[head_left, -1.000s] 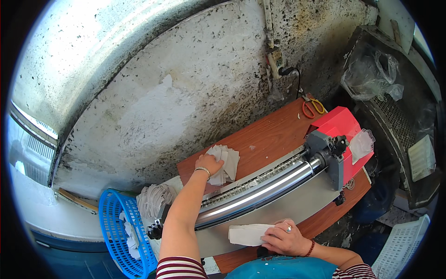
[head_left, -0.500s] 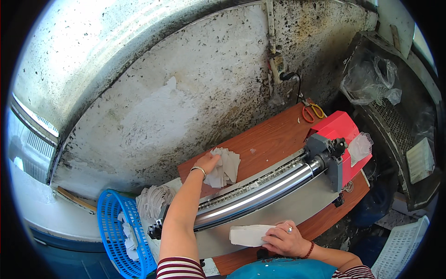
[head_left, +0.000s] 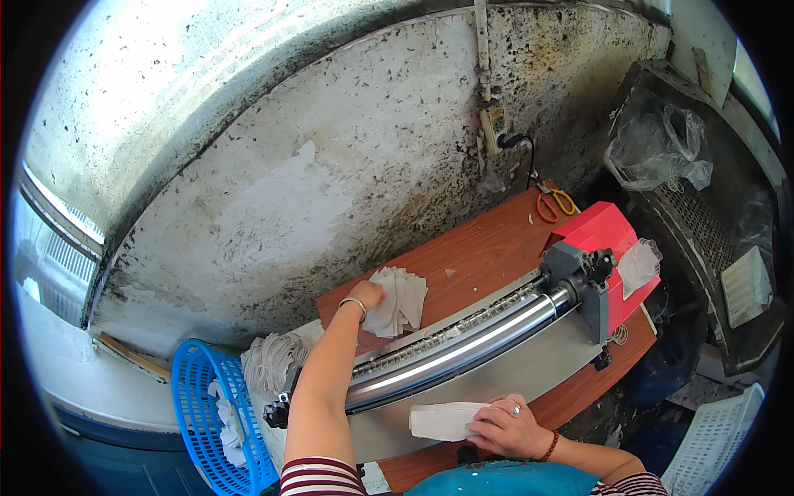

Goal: The person applies glue to shoe components using a specialized roller gluing machine.

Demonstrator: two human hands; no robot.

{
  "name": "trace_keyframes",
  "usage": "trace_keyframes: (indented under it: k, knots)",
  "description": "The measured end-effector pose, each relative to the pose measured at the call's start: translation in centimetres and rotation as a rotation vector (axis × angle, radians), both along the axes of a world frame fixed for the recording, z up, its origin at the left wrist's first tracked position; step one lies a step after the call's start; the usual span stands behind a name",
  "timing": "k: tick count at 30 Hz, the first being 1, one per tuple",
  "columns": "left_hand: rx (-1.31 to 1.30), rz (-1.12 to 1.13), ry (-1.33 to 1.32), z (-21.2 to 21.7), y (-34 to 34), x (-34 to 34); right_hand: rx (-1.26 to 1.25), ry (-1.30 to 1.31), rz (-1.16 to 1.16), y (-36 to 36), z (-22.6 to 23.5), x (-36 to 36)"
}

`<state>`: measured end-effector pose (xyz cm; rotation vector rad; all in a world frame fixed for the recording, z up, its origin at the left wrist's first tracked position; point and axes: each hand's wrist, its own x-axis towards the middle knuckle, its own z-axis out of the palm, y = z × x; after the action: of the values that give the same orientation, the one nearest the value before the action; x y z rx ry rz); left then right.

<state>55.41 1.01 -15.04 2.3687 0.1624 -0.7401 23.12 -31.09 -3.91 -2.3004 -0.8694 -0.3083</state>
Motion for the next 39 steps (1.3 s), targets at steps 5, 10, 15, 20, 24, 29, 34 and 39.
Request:
trace_keyframes:
  k: [5,10,15,20,24,29,34,39]
  knots:
    - [0.225,-0.083,-0.079,0.6,-2.0,-0.8,-0.008,0.004,-0.012,-0.2,-0.2,0.0]
    - [0.34,-0.119,-0.239,3.1,-3.8,-2.3,0.006,0.016,-0.016,-0.2,-0.1,-0.2]
    - [0.429,-0.216,-0.157,5.3,-4.7,-2.9,-0.014,-0.008,-0.001,-0.4,0.3,-0.4]
    - [0.444,-0.206,-0.263,4.2,-3.3,-3.0,-0.032,-0.085,0.022,0.0,0.6,0.0]
    - [0.389,-0.253,-0.388,7.3,-4.4,-3.5,-0.082,-0.155,0.062,-0.3,1.1,0.4]
    - [0.181,-0.273,-0.392,11.3,-7.3,-5.8,0.063,0.003,0.006,0.2,1.3,0.3]
    - [-0.075,-0.362,-0.492,11.6,-8.6,-8.9,0.125,0.08,-0.045,0.4,1.1,-0.5]
    - [-0.205,-0.401,-0.372,12.5,-9.5,-12.1,0.105,0.012,-0.05,0.7,0.8,-1.1]
